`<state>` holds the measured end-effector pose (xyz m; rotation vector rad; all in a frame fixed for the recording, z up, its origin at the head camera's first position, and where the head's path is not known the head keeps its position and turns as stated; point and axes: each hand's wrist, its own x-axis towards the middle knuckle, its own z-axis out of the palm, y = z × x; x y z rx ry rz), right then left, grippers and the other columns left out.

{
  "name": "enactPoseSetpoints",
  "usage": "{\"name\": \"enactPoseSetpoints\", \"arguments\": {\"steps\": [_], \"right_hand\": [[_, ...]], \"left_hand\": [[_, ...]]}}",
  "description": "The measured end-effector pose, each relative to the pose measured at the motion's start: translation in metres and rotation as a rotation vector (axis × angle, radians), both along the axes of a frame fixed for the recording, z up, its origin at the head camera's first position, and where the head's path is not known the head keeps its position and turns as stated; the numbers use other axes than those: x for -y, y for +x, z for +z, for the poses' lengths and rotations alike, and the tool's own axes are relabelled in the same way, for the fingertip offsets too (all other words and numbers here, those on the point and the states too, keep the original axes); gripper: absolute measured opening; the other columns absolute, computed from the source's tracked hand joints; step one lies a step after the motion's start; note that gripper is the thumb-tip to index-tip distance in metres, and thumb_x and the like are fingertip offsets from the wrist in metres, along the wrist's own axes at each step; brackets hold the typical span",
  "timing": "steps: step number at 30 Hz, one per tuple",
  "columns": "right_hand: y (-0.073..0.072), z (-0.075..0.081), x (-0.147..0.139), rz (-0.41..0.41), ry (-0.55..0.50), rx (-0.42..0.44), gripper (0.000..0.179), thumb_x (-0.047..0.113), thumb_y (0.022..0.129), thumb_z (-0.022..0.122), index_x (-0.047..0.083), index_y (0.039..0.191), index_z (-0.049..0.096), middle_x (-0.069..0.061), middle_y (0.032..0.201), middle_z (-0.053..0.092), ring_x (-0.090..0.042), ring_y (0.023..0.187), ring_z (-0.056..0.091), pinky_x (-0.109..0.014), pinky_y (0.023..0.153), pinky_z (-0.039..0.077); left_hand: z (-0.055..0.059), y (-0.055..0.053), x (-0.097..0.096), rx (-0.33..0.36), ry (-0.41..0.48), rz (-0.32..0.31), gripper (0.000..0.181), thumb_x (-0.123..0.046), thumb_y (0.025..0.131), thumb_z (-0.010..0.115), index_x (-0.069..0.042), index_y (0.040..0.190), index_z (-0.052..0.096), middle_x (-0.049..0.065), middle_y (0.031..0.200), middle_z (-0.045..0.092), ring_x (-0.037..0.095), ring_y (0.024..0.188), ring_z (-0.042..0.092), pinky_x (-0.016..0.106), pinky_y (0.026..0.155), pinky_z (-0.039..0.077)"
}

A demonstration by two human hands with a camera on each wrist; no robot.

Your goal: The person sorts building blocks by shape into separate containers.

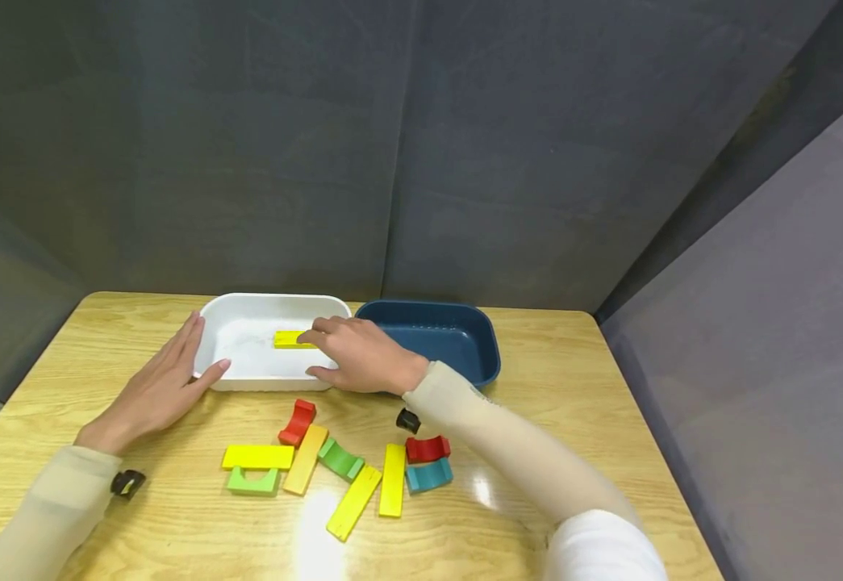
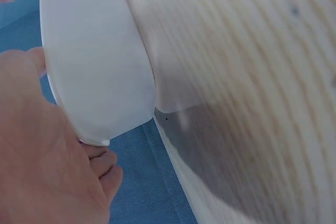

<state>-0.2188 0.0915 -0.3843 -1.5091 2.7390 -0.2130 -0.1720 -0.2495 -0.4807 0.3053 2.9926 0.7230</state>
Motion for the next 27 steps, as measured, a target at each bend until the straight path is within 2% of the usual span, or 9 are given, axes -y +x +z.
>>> {"name": "enactPoseSetpoints", "arguments": {"steps": [13,22,27], "right_hand": [[0.031,-0.001,-0.041,-0.067,-0.042,0.009,0.049,0.036,0.101,0.077,0.013,0.144,0.068,-0.004,0.137,0.070,-0.020,0.119,0.067,-0.036,0.103,0.059],[0.053,-0.006,-0.072,-0.103,-0.090,0.007,0.049,0.033,0.100,0.079,0.011,0.142,0.069,-0.004,0.132,0.070,-0.020,0.109,0.068,-0.035,0.093,0.062],[0.065,-0.006,-0.085,-0.138,-0.108,0.016,0.049,0.033,0.100,0.079,0.011,0.142,0.068,-0.005,0.133,0.069,-0.021,0.111,0.068,-0.038,0.094,0.062]], "left_hand": [[0.002,0.000,0.000,0.001,-0.001,-0.002,0.101,-0.068,0.109,0.039,-0.004,0.169,-0.011,0.008,0.178,-0.019,0.044,0.165,0.003,0.068,0.128,0.016],[0.003,0.000,-0.002,0.004,-0.003,-0.002,0.101,-0.068,0.109,0.038,-0.003,0.169,-0.011,0.008,0.178,-0.019,0.044,0.165,0.002,0.067,0.129,0.015],[0.004,-0.001,-0.003,0.003,-0.008,-0.003,0.101,-0.068,0.109,0.038,-0.003,0.169,-0.011,0.011,0.178,-0.017,0.045,0.164,0.003,0.067,0.129,0.015]]}}
